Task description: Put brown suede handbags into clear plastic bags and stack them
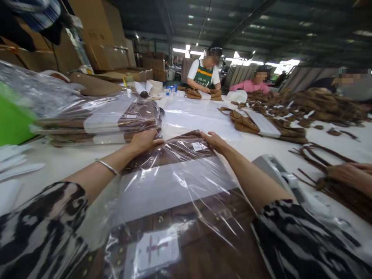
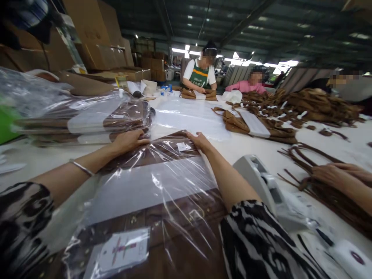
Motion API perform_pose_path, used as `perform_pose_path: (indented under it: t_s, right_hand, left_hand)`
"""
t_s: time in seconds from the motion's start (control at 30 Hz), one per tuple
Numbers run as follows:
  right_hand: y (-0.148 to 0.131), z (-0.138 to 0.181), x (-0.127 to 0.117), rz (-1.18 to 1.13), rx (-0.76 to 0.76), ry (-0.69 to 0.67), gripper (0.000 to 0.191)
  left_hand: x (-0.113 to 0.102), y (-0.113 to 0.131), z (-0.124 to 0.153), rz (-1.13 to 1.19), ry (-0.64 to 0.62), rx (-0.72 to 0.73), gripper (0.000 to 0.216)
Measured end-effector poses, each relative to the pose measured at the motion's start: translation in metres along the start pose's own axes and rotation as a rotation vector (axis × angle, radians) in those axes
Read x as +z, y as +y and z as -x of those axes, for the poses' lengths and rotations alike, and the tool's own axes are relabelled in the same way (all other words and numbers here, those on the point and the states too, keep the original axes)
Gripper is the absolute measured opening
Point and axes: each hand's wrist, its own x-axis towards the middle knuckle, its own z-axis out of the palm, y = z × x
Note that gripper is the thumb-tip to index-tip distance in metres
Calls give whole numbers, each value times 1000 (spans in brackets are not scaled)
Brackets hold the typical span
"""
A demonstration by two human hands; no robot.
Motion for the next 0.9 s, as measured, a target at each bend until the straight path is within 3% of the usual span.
perform_pose_path:
  t_s: [0.07, 0.13, 0.23, 0.3, 0.37, 0.47, 0.57, 0.63, 0.8, 0.9]
  right_hand:
    - [-10, 25, -34, 37, -51, -6, 88]
    - [-13, 65, -73, 68, -139, -58, 89]
    - [9, 146, -116, 92, -232, -120, 78]
    - [41, 199, -122, 107, -238, -117, 75]
    - [76, 238, -110, 115, -224, -142, 72]
    - [108, 266, -81, 140, -207, -168, 67]
    - [107, 278, -65, 106, -203, -143, 60]
    - [96, 290, -61, 48, -204, -156, 60]
    - [80, 333, -52, -83, -224, -201, 68]
    - [85, 356, -61, -273, -137, -170, 75]
  left_hand:
    - [-18, 12, 13, 19, 22, 63, 57]
    - [-40, 20, 42, 57, 19, 150, 62]
    - [-67, 25, 119, 133, -53, 277, 67]
    - [-72, 27, 183, 136, -103, 320, 65]
    - [-65, 35, 243, 68, -130, 340, 66]
    - [-45, 54, 300, -60, -155, 344, 67]
    - [-35, 66, 315, -116, -134, 317, 67]
    - [-40, 62, 313, -97, -152, 308, 65]
    - [-84, 28, 306, 39, -251, 279, 61]
    - [-109, 38, 314, 81, -138, 230, 57]
